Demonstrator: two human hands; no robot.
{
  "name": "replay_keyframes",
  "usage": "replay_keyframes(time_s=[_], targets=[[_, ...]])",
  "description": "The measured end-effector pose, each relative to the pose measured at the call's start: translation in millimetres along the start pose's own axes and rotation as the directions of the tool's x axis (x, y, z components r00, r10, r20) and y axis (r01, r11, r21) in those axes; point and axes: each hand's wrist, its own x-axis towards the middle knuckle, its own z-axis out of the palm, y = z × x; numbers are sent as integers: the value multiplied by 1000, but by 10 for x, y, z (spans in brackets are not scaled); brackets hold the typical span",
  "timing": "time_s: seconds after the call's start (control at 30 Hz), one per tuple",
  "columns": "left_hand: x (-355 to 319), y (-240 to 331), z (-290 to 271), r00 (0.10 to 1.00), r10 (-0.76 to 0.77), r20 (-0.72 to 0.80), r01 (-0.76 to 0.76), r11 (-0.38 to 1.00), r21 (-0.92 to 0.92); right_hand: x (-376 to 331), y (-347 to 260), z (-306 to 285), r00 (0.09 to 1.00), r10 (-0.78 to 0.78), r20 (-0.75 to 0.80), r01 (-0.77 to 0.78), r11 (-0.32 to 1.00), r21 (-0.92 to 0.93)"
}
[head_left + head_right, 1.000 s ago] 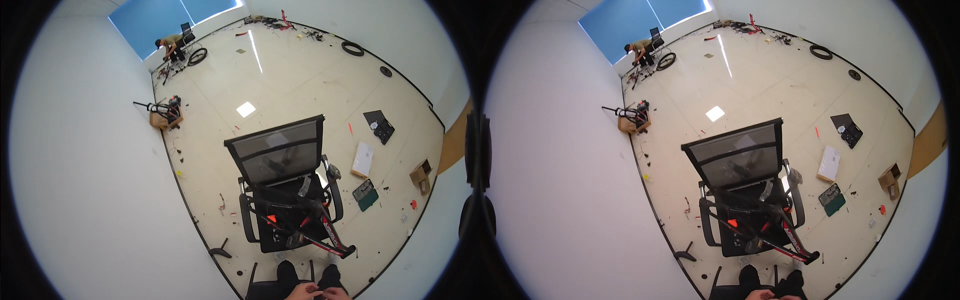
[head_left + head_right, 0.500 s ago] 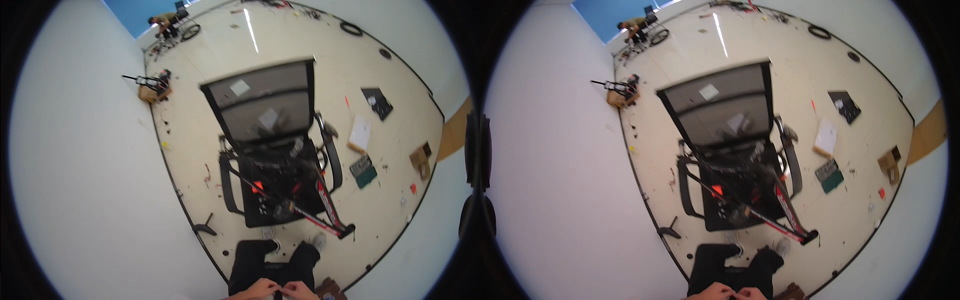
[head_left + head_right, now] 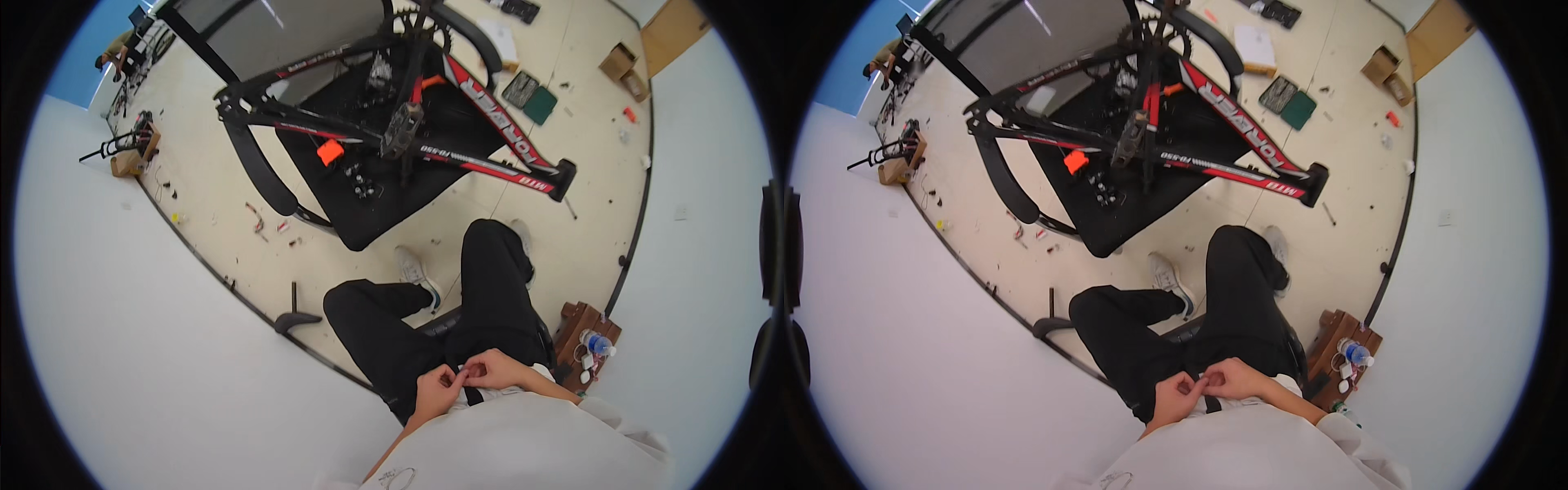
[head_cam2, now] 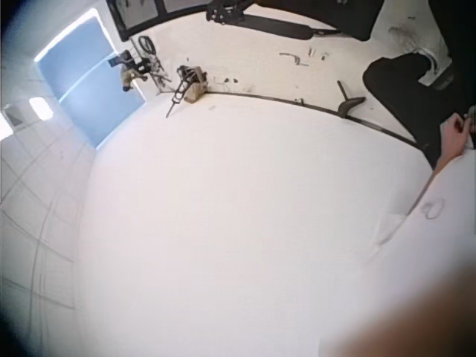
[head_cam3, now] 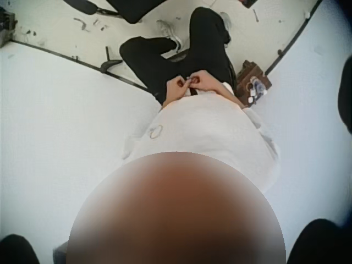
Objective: The person sits on a chair and uses a small tool to adjust a bicycle component held in their hands. They repeatedly tighten or loosen parts of the component while seated, with a bicycle frame resting on the chair in front of them.
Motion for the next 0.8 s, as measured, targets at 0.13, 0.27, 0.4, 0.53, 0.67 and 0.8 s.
replay_keyframes(time_s=[0.13,0.27,0.4,0.53,0.67,0.8], targets=[[-181,-185,122,990,139,-2,-139,989,-45,-190,-86,22,996,-26,-81,9,979,-203],[-224,-47,74,959,280,48,-279,960,-23,-316,-12,53,991,-67,-113,39,971,-236],[-306,-179,184,935,350,62,-348,936,-43,-426,-81,28,997,-12,-76,-10,959,-284],[-242,-141,213,945,312,100,-320,944,75,-395,112,2,984,-170,-47,151,949,-277],[-183,22,189,975,179,131,-205,952,226,-144,359,-165,975,-180,131,183,983,-12],[-144,188,194,988,72,135,-107,957,269,-62,507,-253,970,-151,192,126,983,133]])
